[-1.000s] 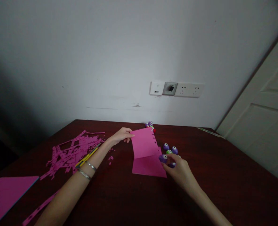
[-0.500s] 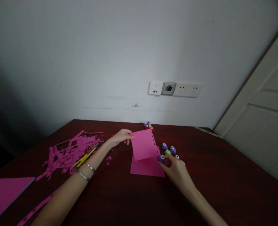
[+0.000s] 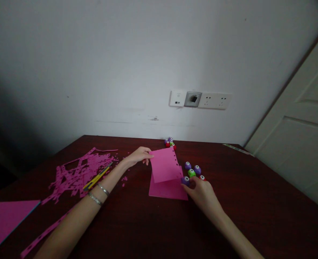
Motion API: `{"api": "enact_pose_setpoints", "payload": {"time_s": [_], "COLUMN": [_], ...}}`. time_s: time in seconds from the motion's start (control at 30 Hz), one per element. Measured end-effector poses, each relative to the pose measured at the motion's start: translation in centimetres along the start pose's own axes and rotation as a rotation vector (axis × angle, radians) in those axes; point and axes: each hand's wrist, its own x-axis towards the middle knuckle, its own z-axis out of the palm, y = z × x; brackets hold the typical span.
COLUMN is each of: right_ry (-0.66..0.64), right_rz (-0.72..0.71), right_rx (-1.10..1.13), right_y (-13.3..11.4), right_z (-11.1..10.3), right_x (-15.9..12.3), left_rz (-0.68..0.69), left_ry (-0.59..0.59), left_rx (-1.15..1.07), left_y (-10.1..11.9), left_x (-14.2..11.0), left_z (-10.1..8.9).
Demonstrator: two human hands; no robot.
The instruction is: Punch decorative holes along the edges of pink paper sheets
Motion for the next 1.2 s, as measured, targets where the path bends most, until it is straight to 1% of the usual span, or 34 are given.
{"api": "enact_pose_setpoints", "payload": {"time_s": [0.4, 0.67, 1.07, 1.2], "right_ry": [-0.001, -0.020, -0.015, -0.021], "right_rz": [-0.011, -0.017, -0.023, -0.025], "right_rx": [-0.049, -0.118, -0.126, -0.128], "right_y": [0.09, 0.09, 0.25, 0.23], "right_z": [0.25, 0.23, 0.20, 0.22], "right_x": [-0.02, -0.07, -0.15, -0.17], "left_rz": [-0.006, -0.029, -0.001, -0.011], "left_ry": [-0.031, -0.004, -0.037, -0.041], "left_rx": [-0.017, -0.012, -0.007, -0.018], "left_y": [-0.19, 0.18, -0.16, -0.12], "left_x": [0.01, -0.07, 0.00, -0.04], "left_z": [0.58, 0.51, 0.69, 0.75]}}
